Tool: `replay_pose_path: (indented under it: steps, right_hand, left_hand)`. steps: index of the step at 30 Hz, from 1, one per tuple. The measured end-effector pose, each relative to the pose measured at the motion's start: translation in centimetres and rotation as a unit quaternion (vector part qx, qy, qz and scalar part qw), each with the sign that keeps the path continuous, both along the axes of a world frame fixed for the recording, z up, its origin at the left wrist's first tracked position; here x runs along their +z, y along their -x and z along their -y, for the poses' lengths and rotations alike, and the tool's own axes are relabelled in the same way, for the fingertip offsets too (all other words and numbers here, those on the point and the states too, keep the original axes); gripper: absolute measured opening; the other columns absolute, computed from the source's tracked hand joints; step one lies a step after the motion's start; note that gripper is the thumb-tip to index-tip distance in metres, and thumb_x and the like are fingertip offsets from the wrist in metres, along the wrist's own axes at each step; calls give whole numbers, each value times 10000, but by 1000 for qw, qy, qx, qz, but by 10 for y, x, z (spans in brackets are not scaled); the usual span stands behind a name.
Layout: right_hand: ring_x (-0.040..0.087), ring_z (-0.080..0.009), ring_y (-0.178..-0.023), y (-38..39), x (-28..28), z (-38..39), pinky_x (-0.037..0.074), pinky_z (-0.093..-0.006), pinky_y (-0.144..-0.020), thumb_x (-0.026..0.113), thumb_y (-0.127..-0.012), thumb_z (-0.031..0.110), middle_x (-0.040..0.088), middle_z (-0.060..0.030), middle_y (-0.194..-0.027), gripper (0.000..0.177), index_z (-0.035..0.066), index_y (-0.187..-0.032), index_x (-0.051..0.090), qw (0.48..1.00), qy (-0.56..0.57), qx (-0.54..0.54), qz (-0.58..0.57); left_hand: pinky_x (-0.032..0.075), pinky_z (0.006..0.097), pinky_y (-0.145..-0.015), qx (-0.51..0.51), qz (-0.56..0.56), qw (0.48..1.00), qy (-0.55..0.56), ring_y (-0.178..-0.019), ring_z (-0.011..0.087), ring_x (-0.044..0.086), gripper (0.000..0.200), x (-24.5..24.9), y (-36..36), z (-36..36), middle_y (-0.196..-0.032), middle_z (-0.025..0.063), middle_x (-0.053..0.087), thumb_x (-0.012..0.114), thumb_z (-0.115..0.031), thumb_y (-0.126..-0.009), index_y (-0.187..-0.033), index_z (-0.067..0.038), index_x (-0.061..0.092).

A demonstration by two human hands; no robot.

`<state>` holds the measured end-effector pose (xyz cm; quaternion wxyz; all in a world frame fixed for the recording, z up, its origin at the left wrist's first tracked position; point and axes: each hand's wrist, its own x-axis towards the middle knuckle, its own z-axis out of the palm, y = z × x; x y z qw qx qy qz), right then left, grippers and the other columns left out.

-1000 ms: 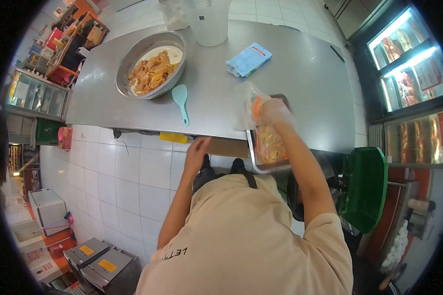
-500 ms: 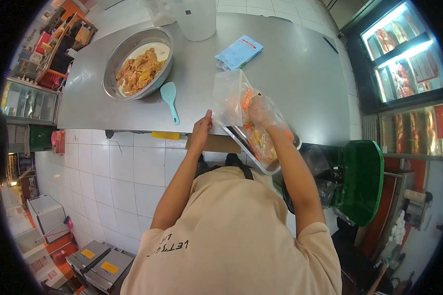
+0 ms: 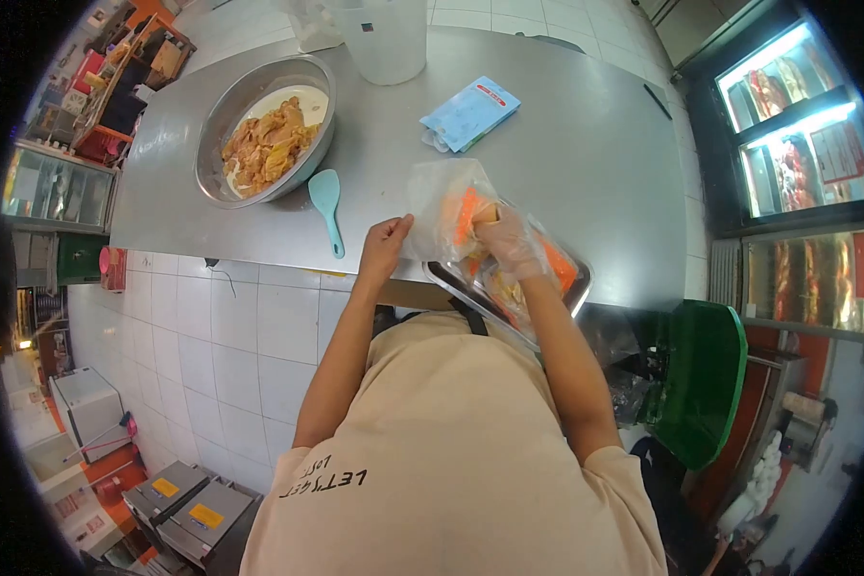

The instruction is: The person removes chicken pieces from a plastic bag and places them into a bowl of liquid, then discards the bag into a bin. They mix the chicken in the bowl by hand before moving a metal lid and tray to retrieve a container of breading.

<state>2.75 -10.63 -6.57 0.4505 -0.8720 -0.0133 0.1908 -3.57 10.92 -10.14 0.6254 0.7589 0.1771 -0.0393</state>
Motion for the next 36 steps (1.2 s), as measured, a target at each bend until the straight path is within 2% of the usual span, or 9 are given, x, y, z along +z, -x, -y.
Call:
replay_pose_path:
  steps: [1,7,14,16,22,28,32,35,36]
  right_hand:
    - [633,-168,-789,-3,-8,4,502,-304,-704,577,-773,117,673,-96,-863,251,16,-989,657,986,-159,-32,-29]
    - [584,-112,-792,-4,-7,19,485,-264,-700,603,-793,89,649,-40,-880,279,1,-1055,639,919,-384,-62,-72]
    - [589,-126,-791,-13,21,31,497,-262,-726,569,-840,52,647,-38,-937,250,0,-1078,628,984,-130,113,43]
    - [593,-148,-900,-9,66,21,493,-274,-786,551,-837,23,634,-52,-1038,290,18,-1120,616,982,-184,28,-41]
    - [508,-168,-1152,-28,88,15,467,-283,-884,497,-826,-62,550,-83,-1211,531,71,-1337,444,914,-404,-39,-10]
    - [586,-229,-1042,-57,112,-74,491,-312,-871,454,-738,-110,467,-133,-1335,731,90,-1428,313,958,-279,-53,-43]
    - [562,-239,-1087,-85,108,-184,475,-339,-888,525,-761,-52,486,-143,-1314,721,95,-1431,302,884,-460,-28,-83]
    - [518,-252,-1152,-104,73,-233,442,-359,-939,566,-807,38,515,-148,-1266,579,66,-1364,409,850,-518,66,75]
    - [507,-257,-1160,-104,69,-230,433,-360,-941,565,-840,96,529,-156,-1234,464,48,-1294,476,926,-306,63,211]
  left_hand:
    - [318,318,-514,9,17,1000,-14,-546,107,325,435,5,-3,-2,-544,14,363,586,-327,-906,-663,26,510]
    - [332,320,-523,64,67,992,-85,-538,125,347,409,8,-21,-6,-540,69,394,583,-318,-908,-703,33,538]
    - [331,303,-520,16,35,997,-73,-540,105,351,391,8,-23,-34,-550,42,422,571,-304,-920,-724,34,554]
    - [326,293,-516,7,19,999,-43,-548,90,350,397,16,-18,-33,-554,13,424,571,-305,-922,-711,32,555]
    - [314,272,-507,-8,-24,1000,6,-567,59,346,413,18,-4,-31,-579,-44,414,564,-314,-925,-680,17,545]
    - [273,264,-509,-50,-22,998,-15,-592,54,307,419,5,3,-33,-608,-77,348,561,-334,-931,-641,-41,488]
    - [277,272,-502,-101,-51,993,26,-576,62,305,436,10,0,-37,-594,-61,347,553,-354,-934,-635,-45,486]
    - [284,275,-501,-144,-77,985,58,-562,68,300,454,5,-2,-43,-584,-56,331,541,-374,-939,-632,-45,479]
    - [284,275,-501,-148,-83,984,58,-562,68,300,454,6,-2,-48,-584,-56,331,541,-374,-939,-632,-45,479]
